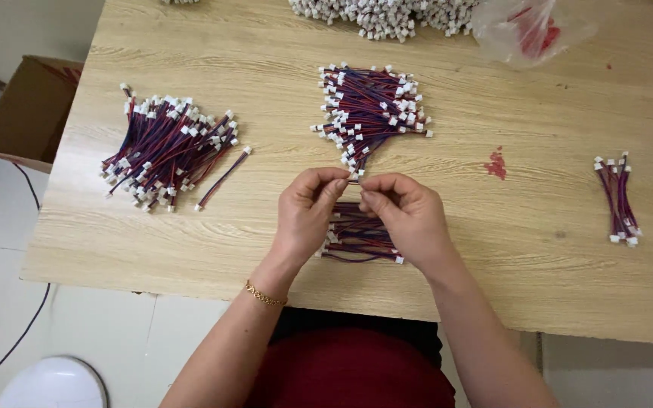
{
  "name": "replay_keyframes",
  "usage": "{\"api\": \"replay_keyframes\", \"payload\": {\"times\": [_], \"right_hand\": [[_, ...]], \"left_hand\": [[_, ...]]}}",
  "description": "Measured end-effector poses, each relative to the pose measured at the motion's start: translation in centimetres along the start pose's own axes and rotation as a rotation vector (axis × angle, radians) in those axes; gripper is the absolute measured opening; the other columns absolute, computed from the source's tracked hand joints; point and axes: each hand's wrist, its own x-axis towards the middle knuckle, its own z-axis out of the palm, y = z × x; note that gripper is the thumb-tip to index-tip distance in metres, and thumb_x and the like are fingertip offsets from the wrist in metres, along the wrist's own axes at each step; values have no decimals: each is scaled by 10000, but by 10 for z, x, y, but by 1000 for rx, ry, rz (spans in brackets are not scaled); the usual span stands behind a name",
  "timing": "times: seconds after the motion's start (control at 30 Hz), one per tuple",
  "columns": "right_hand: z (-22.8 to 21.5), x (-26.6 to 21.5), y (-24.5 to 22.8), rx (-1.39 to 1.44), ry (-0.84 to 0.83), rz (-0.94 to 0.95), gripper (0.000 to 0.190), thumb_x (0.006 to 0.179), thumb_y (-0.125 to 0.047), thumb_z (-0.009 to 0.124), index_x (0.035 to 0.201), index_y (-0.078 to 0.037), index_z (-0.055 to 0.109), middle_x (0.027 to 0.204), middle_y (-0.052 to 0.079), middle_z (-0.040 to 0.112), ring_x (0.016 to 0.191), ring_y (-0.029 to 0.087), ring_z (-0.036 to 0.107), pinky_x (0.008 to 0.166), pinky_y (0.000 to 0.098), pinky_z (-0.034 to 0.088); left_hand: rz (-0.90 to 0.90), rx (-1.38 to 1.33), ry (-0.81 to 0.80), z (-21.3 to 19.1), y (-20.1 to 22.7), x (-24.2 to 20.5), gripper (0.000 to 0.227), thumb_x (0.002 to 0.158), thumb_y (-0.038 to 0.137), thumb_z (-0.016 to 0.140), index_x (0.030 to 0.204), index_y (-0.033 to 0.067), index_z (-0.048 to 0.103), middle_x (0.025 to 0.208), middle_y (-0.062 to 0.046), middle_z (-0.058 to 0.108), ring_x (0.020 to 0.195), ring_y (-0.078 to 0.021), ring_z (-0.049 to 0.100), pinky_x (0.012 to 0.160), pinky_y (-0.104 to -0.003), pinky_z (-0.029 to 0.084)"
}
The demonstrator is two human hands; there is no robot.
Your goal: Sorting and bundling small wire assemblies with connectors on a wooden table
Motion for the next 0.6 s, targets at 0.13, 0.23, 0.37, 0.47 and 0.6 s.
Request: {"api": "replay_keyframes", "payload": {"times": [0.13, 0.23, 0.37, 0.47, 0.6], "right_hand": [[6, -1, -26, -103, 7, -115, 164, 885, -8, 683, 1047, 19, 676, 821, 119, 683, 721, 135, 682, 680, 268, 599], [8, -1, -40, -251, 0, -250, 100, 880, 12, 684, 976, 1, 711, 777, 109, 668, 719, 145, 666, 683, 298, 569], [8, 0, -46, -455, 33, -426, 101, 863, -48, 735, 961, -71, 739, 801, 78, 666, 789, 201, 650, 768, 335, 512], [7, 3, -45, -585, 48, -573, 112, 845, -120, 768, 954, -130, 745, 881, 37, 684, 918, 242, 637, 881, 362, 443], [9, 6, -49, -481, 3, -572, 108, 821, -100, 787, 922, -110, 749, 910, 65, 704, 917, 269, 656, 876, 374, 470]], "left_hand": [[0, -37, 19, 2, -8, -2, 114, 920, 103, 670, 1015, 62, 718, 755, -50, 657, 737, -71, 574, 650, -223, 533], [-153, -112, 8, 2, -18, -2, 134, 905, 91, 679, 1027, 55, 722, 841, -93, 709, 763, -103, 652, 677, -235, 578], [-216, -233, 12, 4, -28, -3, 174, 914, 80, 656, 1075, 30, 696, 875, -90, 704, 775, -98, 652, 702, -220, 585], [-220, -300, 0, 5, -29, -5, 220, 904, 71, 666, 1120, 26, 668, 888, -93, 701, 781, -101, 659, 702, -220, 591], [-219, -373, -30, 6, -15, -6, 294, 882, 52, 692, 1171, 39, 633, 852, -77, 685, 757, -108, 660, 679, -236, 588]]}}
